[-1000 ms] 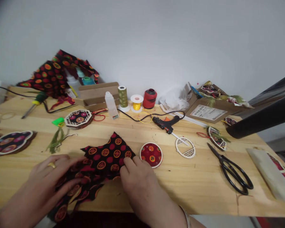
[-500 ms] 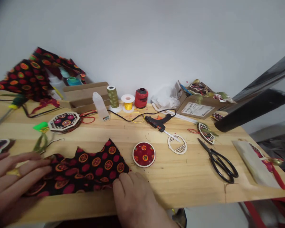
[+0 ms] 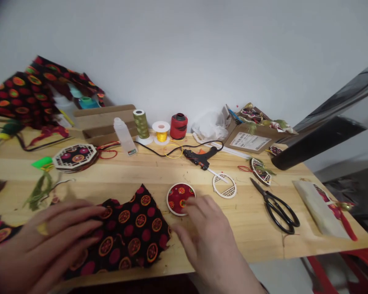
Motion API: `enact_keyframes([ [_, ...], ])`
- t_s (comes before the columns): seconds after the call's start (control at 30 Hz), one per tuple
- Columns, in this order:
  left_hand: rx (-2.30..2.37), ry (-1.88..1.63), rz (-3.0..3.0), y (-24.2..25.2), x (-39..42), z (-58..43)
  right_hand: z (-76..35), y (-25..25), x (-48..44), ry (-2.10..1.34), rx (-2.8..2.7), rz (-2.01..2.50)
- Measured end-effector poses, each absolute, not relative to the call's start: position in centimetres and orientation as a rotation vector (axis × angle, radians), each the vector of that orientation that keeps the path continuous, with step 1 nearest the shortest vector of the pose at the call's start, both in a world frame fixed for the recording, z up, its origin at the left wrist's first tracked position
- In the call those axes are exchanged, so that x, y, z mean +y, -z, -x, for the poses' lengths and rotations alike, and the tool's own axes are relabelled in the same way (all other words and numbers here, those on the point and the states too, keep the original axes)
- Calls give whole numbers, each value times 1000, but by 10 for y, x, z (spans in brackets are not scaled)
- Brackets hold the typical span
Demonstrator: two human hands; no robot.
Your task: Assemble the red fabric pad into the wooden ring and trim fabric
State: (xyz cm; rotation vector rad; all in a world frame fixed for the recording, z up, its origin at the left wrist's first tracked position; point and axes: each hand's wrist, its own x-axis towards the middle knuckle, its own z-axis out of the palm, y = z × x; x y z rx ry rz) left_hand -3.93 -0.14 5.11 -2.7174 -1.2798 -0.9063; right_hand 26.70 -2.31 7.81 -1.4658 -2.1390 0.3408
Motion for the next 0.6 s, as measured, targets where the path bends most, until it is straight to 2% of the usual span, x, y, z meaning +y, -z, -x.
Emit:
enact_keyframes([
  [0.07, -1008, 847, 2750, -54, 0, 19, -270, -74, -12, -214, -2139, 1557],
  [0.17, -889, 762, 2717, -60, 1, -1, -268, -65, -1, -179, -2170, 1641],
  [0.43, -1002, 698, 2760, -42, -9, 15, -264, -56, 3, -259, -2132, 1737],
  [0.6, -1129, 848, 2784, -29, -23, 7, -264, -51, 5, -245, -2146, 1745],
])
